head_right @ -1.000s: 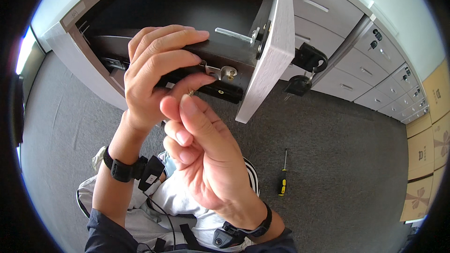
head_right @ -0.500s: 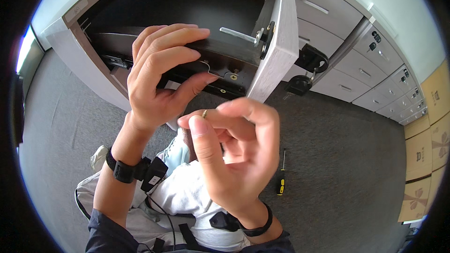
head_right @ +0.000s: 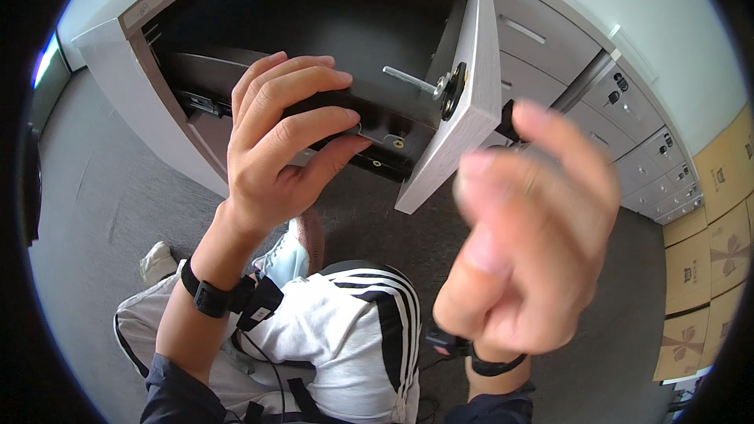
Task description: Fixing a bracket and lock mechanism on a desk drawer using a screwdriver.
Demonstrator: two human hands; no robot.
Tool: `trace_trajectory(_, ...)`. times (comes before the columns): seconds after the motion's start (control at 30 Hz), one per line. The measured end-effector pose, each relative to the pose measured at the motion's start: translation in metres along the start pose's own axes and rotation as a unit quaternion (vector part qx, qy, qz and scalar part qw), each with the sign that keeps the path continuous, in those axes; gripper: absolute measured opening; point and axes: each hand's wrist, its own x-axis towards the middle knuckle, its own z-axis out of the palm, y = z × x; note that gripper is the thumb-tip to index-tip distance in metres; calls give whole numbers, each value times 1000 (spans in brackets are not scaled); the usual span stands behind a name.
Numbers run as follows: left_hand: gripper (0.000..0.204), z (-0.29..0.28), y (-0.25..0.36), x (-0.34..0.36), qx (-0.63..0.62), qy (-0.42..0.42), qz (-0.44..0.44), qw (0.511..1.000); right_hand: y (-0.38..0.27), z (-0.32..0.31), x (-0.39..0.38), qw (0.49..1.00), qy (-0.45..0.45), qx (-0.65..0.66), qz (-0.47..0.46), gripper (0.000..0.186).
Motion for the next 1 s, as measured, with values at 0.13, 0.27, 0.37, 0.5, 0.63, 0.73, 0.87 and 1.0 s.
trace_trajectory(0.13, 32, 0, 4, -1, 9, 5, -28, 1000, 22, 19, 15, 996, -21, 72, 55, 45)
trace_trajectory(0.27, 24, 1, 8, 0, 19, 19, -48, 999, 15, 27, 26, 990, -120, 13, 71, 65)
trace_trajectory(0.37, 31, -2, 6, -3, 18, 8, -42, 999, 12, 33, 23, 986, -99, 65, 114, 67)
trace_trajectory(0.5, 31, 0, 8, 2, 15, 7, -56, 998, 13, 32, 25, 989, -98, 31, 109, 72)
trace_trajectory(0.63, 32, -3, 6, 1, 13, -3, -55, 998, 11, 32, 25, 985, -109, 31, 128, 74)
trace_trajectory(0.73, 31, -4, 8, 4, 7, -10, -52, 999, 12, 30, 26, 986, -110, 21, 126, 74)
trace_trajectory(0.87, 30, -3, 8, 4, 12, -15, -50, 999, 12, 30, 26, 986, -111, 18, 126, 73)
trace_trajectory(1.0, 29, -5, 9, 3, 13, -17, -58, 998, 13, 32, 26, 987, -104, 26, 124, 73)
